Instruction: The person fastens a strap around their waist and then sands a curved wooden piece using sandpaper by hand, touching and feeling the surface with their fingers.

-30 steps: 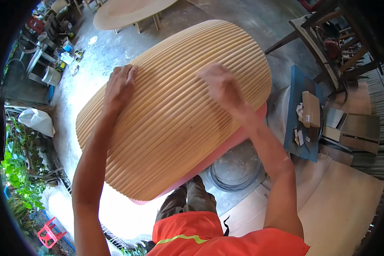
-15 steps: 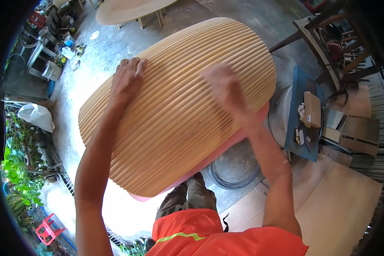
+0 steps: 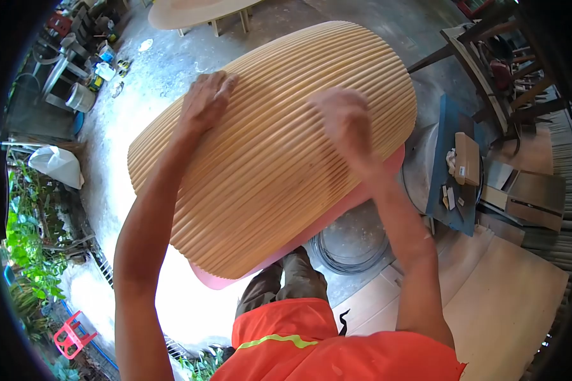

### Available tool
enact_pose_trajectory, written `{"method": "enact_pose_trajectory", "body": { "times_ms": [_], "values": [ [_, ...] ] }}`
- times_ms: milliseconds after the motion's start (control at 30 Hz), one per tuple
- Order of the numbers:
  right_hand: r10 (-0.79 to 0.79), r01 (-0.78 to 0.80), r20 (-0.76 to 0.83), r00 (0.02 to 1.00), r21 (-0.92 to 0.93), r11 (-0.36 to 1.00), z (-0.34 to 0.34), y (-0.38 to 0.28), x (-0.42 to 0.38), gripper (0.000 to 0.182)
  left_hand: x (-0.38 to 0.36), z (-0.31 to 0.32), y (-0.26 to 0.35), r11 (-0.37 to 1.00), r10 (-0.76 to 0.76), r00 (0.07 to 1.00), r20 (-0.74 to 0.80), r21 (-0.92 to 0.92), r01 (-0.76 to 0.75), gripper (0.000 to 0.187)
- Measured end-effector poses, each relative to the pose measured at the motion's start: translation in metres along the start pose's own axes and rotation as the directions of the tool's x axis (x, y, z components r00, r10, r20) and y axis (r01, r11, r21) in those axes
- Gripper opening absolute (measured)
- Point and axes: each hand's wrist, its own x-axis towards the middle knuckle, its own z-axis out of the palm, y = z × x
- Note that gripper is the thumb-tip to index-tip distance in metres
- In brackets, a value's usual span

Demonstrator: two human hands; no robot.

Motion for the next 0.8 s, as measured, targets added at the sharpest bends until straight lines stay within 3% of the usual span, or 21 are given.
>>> {"method": "enact_pose_trajectory", "body": {
  "times_ms": [67, 100, 167, 233, 267, 333, 433, 567, 600, 700, 733, 800],
  "values": [
    [0.060, -0.061, -0.041, 0.997, -0.030, 0.998, 0.002, 0.018, -0.006, 0.028, -0.005, -0.007, -0.019, 0.948, 0.185, 0.982, 0.031, -0.270, -0.170, 0.064],
    [0.130, -0.135, -0.084, 0.988, -0.057, 0.989, 0.005, 0.018, -0.006, 0.030, -0.014, -0.017, -0.035, 0.951, 0.171, 0.985, 0.024, -0.266, -0.159, 0.064],
    [0.113, -0.117, -0.114, 0.987, -0.031, 0.993, 0.014, 0.004, -0.005, 0.032, -0.036, -0.042, -0.078, 0.995, -0.069, 0.992, 0.102, -0.064, 0.076, 0.066],
    [0.133, -0.136, -0.131, 0.982, -0.010, 0.991, 0.022, -0.022, -0.017, 0.035, -0.062, -0.073, -0.111, 0.929, -0.323, 0.937, 0.133, 0.231, 0.288, 0.066],
    [0.113, -0.110, -0.109, 0.988, 0.026, 0.994, 0.024, -0.038, -0.015, 0.033, -0.075, -0.070, -0.123, 0.929, -0.324, 0.935, 0.143, 0.237, 0.286, 0.066],
    [0.068, -0.063, -0.052, 0.996, 0.086, 0.994, 0.027, -0.079, -0.012, 0.032, -0.097, -0.056, -0.138, 0.952, -0.268, 0.960, -0.078, 0.129, 0.277, 0.064],
    [-0.022, 0.022, 0.005, 1.000, 0.032, 0.999, 0.017, -0.080, -0.008, 0.033, -0.101, -0.058, -0.130, 0.948, -0.307, 0.945, -0.113, 0.056, 0.314, 0.062],
    [0.081, -0.081, 0.002, 0.997, 0.006, 0.997, 0.018, -0.037, -0.009, 0.033, -0.096, -0.056, -0.133, 0.947, -0.313, 0.943, -0.110, 0.032, 0.318, 0.062],
    [0.066, -0.063, -0.016, 0.998, 0.152, 0.986, 0.025, -0.060, -0.009, 0.031, -0.092, -0.056, -0.132, 0.948, -0.307, 0.945, -0.107, 0.050, 0.314, 0.061],
    [-0.002, 0.001, 0.003, 1.000, 0.156, 0.988, 0.037, -0.137, -0.004, 0.029, -0.090, -0.053, -0.134, 0.951, -0.296, 0.949, -0.105, 0.057, 0.303, 0.061],
    [-0.065, 0.064, 0.013, 0.998, 0.050, 0.997, 0.039, -0.120, -0.006, 0.028, -0.088, -0.056, -0.133, 0.956, -0.282, 0.953, -0.106, 0.054, 0.289, 0.061],
    [-0.008, 0.009, -0.011, 1.000, 0.052, 0.999, 0.029, -0.065, -0.007, 0.027, -0.089, -0.056, -0.129, 0.952, -0.289, 0.950, -0.117, 0.065, 0.298, 0.061]
  ]
}}
